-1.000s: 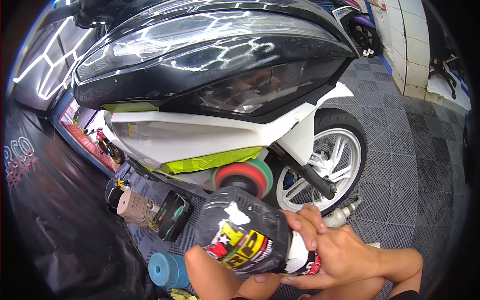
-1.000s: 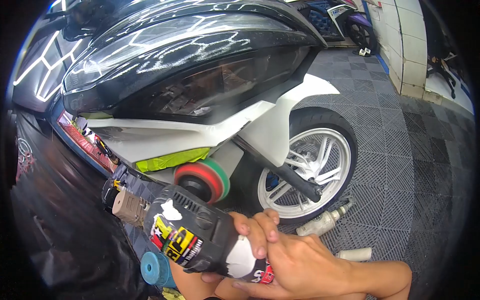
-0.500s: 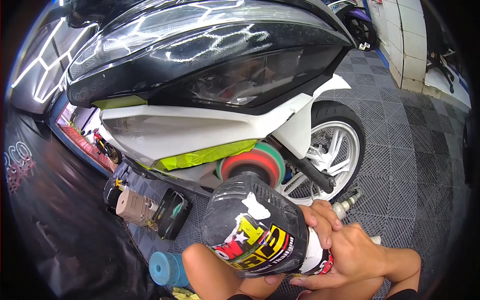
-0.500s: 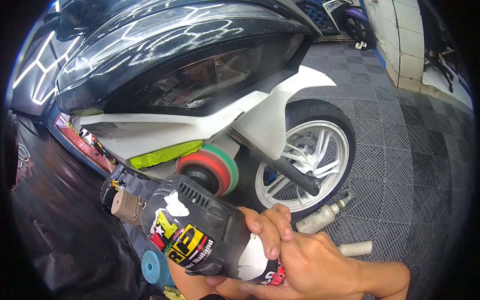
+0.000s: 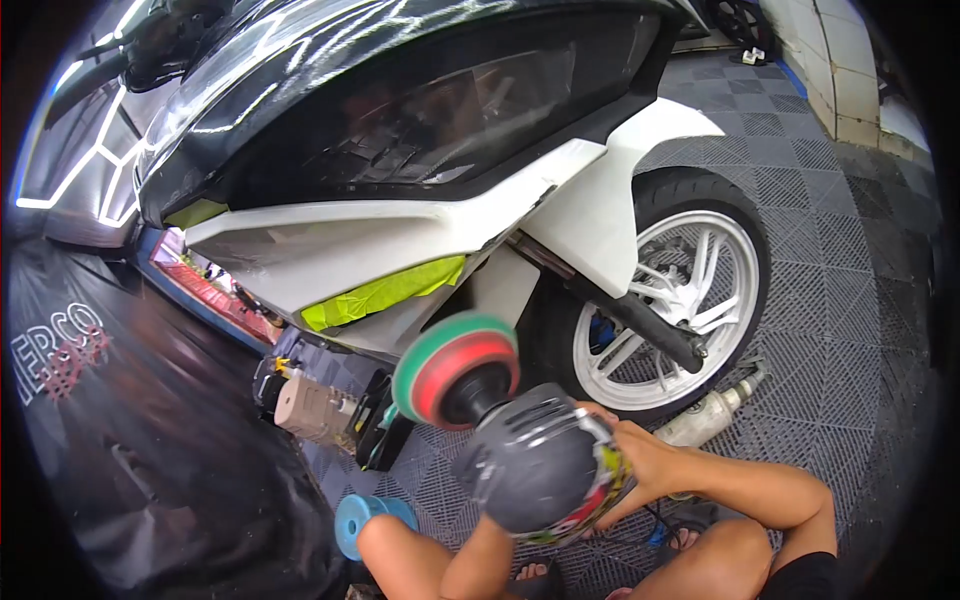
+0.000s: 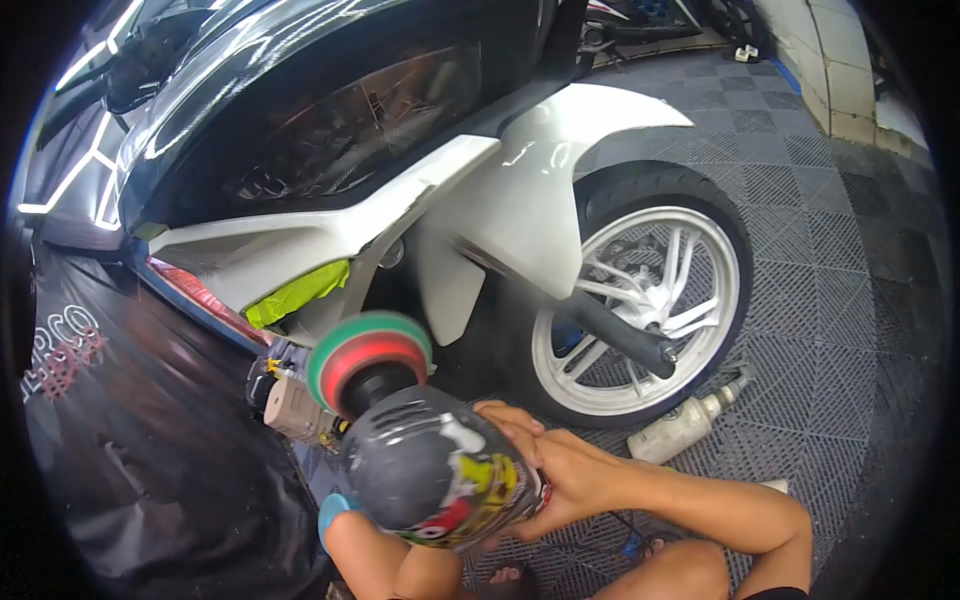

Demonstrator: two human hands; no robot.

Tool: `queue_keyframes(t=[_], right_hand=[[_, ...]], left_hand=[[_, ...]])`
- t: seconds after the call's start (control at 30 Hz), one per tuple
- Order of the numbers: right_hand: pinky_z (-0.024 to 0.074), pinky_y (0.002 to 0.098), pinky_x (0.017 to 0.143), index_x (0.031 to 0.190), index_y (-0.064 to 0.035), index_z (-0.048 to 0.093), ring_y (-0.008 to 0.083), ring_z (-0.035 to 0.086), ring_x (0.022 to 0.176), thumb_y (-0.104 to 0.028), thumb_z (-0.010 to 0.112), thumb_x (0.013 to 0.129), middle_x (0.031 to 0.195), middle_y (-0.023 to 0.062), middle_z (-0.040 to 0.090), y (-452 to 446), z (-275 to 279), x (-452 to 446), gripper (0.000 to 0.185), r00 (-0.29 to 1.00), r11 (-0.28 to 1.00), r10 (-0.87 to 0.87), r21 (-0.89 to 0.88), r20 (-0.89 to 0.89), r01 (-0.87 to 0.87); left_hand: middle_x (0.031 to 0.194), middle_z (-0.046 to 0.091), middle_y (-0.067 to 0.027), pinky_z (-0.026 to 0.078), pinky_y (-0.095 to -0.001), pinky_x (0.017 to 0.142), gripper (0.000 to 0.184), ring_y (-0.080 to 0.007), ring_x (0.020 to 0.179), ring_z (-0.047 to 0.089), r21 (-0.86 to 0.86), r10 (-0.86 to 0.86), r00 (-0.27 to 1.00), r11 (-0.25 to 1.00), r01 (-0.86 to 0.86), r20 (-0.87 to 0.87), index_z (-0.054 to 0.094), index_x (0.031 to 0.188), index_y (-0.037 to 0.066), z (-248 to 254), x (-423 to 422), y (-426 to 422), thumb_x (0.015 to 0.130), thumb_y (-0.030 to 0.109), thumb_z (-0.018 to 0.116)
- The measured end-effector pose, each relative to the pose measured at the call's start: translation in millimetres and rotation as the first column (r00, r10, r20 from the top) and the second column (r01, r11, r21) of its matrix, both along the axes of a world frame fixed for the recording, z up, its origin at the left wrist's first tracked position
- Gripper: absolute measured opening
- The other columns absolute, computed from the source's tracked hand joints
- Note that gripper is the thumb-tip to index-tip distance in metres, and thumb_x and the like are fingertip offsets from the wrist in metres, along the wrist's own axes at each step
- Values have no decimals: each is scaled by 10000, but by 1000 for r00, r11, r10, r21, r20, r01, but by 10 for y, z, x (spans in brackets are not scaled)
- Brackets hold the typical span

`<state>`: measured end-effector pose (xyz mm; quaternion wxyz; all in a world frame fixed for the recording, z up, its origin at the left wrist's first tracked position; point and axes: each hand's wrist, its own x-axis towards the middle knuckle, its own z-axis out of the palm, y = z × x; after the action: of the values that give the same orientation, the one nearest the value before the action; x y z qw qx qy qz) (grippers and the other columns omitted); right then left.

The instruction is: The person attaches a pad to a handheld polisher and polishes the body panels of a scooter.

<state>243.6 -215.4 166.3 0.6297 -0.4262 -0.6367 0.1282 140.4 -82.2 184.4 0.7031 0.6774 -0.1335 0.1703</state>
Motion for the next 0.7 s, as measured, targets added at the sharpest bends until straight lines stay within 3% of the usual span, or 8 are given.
queue_keyframes(t=[0.03,0.1,0.17,0.23,0.33,0.37,0.47,0.7], right_hand=[[528,339,735,1220,-4,415,294,656,821,-259,842,577,955,129,642,50,-73,5,812,999,1000,2,30,-36,-1],[513,330,783,1191,2,460,249,661,824,-218,865,523,987,106,655,195,-190,36,811,978,993,93,86,-185,-78],[503,324,805,1160,6,492,234,658,839,-204,867,507,999,99,657,355,-286,87,782,973,977,164,162,-165,-137],[492,307,823,1095,14,555,200,650,851,-184,867,475,989,91,665,493,-368,107,722,956,968,225,154,-191,-197],[481,303,844,1069,9,581,177,633,880,-178,860,468,985,87,663,551,-315,87,689,929,983,173,124,-329,-139],[474,301,853,1030,-1,605,157,612,910,-177,854,460,993,74,655,539,-324,51,647,754,942,327,130,-570,-310],[467,297,868,1039,-13,605,158,600,936,-177,855,464,1017,71,646,647,-384,145,649,920,946,323,88,-221,-311],[468,307,881,1081,-31,606,169,601,956,-172,862,466,1055,78,644,588,-531,103,681,885,956,289,71,-366,-283]], left_hand=[[1081,591,-124,407,-406,951,625,-285,1011,562,-19,31,995,999,-33,-90,521,1169,11,-70,-77,55,715,394,715],[1111,582,-131,401,-405,956,700,-290,1029,560,239,146,989,962,-132,-39,518,1175,5,-276,-176,314,649,395,765],[1140,572,-138,396,-403,961,779,-295,1046,557,473,238,970,851,-228,38,515,1181,-2,-398,-268,583,584,397,815],[1157,574,-151,396,-403,955,966,-306,1070,557,667,184,975,712,-221,126,517,1165,-16,73,-140,522,382,391,909],[1099,601,-156,427,-391,917,918,-314,996,595,682,192,969,689,-247,157,527,1152,-25,301,-72,370,418,383,896],[1075,612,-158,439,-386,900,899,-319,963,609,695,195,965,670,-261,175,533,1142,-30,314,-64,371,426,379,892],[1057,618,-173,447,-392,886,863,-339,940,617,671,256,950,674,-309,181,542,1122,-37,346,-62,337,446,376,882],[1142,580,-210,395,-460,953,854,-435,1075,529,729,279,946,611,-309,166,540,1134,-42,521,53,128,460,370,865]])
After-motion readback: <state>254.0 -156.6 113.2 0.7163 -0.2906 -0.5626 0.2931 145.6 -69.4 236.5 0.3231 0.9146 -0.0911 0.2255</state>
